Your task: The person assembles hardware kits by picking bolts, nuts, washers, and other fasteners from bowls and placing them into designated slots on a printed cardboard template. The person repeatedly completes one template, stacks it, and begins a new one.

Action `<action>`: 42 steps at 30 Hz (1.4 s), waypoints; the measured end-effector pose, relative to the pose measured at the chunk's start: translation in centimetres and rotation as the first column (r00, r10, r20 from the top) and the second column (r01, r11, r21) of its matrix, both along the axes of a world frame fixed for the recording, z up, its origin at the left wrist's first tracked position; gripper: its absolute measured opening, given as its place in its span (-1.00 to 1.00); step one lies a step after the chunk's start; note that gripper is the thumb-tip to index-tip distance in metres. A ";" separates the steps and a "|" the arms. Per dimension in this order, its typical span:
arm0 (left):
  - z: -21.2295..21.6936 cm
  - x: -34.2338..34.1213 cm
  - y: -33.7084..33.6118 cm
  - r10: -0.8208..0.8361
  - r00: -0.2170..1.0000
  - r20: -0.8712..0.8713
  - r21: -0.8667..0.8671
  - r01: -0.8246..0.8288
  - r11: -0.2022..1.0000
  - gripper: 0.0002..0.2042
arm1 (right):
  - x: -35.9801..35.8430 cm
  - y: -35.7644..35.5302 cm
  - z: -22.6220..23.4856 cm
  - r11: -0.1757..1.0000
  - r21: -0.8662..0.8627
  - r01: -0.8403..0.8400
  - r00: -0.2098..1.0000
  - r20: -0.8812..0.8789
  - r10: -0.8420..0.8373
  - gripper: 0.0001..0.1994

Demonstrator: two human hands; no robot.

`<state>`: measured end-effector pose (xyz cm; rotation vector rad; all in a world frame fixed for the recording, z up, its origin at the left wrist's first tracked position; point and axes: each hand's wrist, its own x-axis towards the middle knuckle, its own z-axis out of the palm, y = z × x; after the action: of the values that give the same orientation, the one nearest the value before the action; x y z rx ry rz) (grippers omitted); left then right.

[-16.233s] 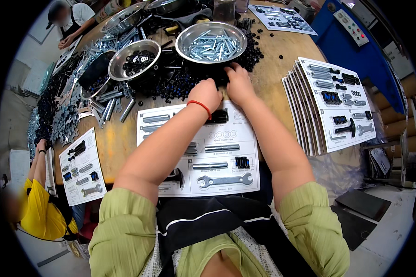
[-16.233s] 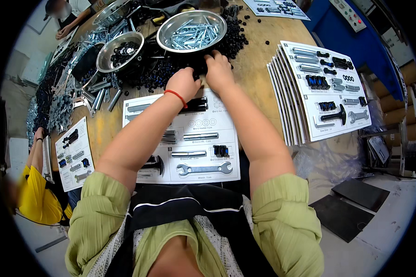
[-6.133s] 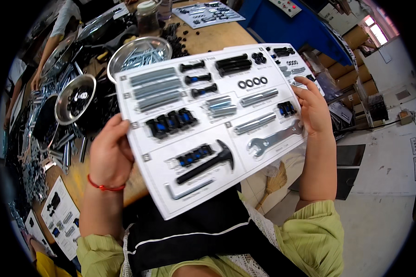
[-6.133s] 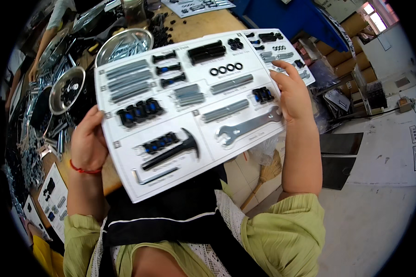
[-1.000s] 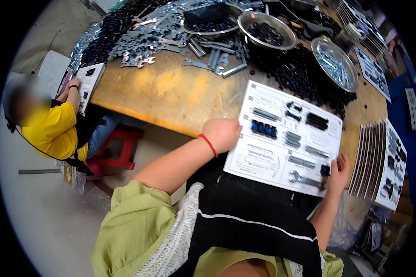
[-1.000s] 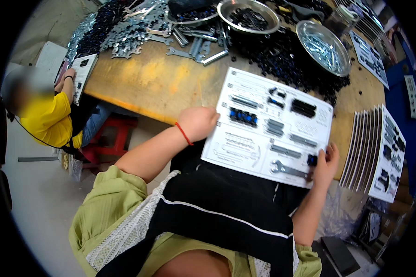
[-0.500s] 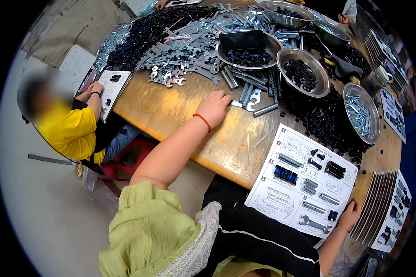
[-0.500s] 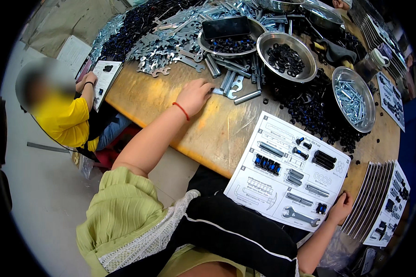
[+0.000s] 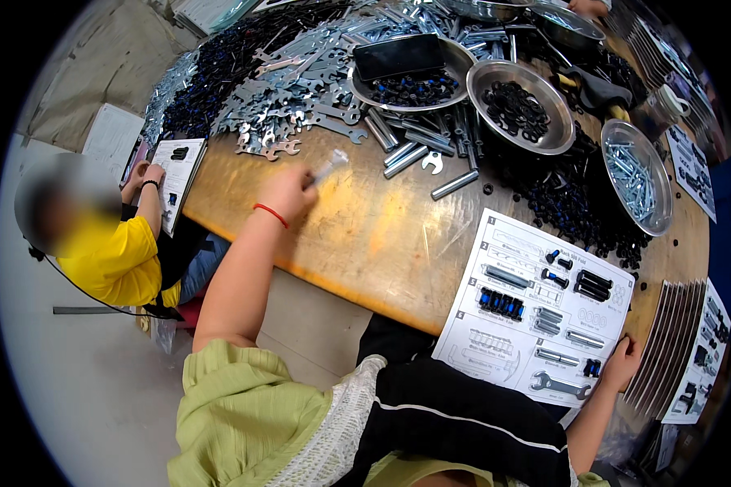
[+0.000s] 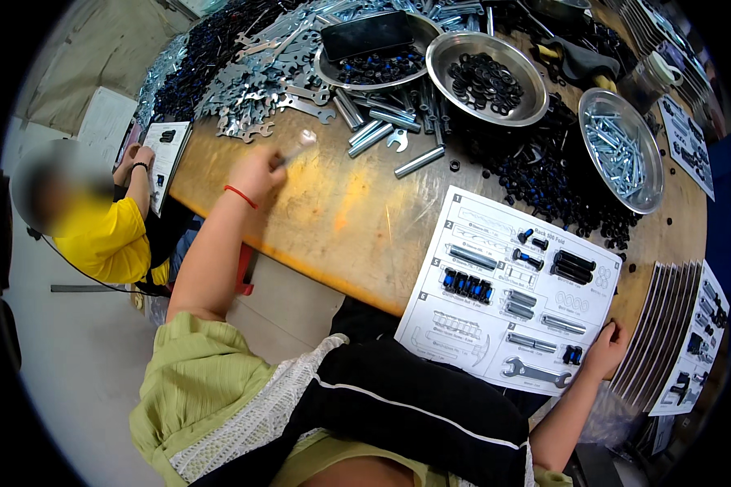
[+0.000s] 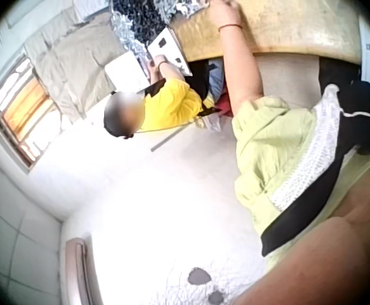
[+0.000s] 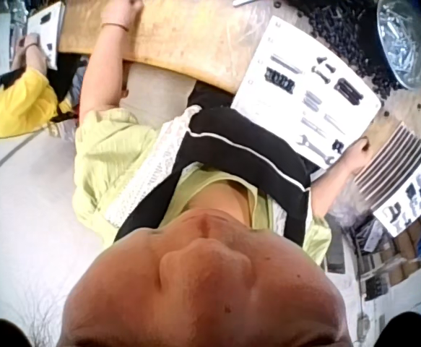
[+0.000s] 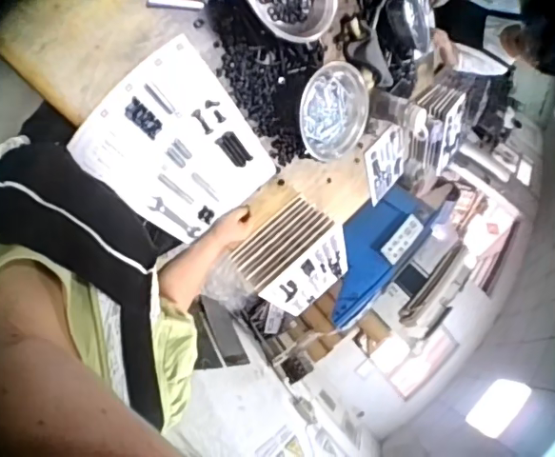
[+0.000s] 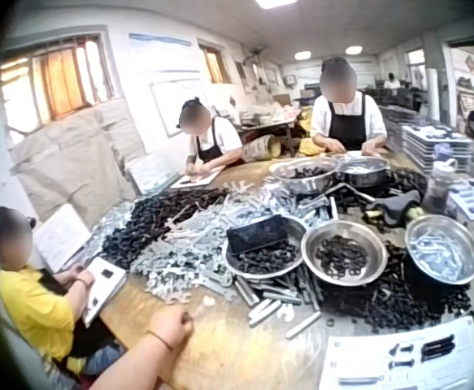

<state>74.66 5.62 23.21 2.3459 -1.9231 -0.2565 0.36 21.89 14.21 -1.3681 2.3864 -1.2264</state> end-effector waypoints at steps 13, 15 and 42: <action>-1.0 -12.4 -11.9 0.301 0.938 -0.170 -0.030 -0.310 0.950 -0.46 | 1.7 -0.6 1.0 1.000 0.015 0.015 0.999 -0.033 -0.014 -0.80; -1.4 -10.4 -13.3 0.191 0.980 -0.062 0.131 -0.182 0.975 -0.49 | 3.2 -1.2 2.1 0.996 0.071 0.053 0.986 -0.162 -0.041 -0.81; -0.7 -29.1 0.1 -0.572 0.687 -0.447 -0.093 0.601 0.794 -0.67 | 3.5 -0.7 2.0 0.997 -0.061 0.046 0.998 -0.038 -0.049 -0.84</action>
<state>45.55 5.72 22.52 1.4053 -2.3422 -0.8417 3.82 21.18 16.24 -1.3726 2.4410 -1.3060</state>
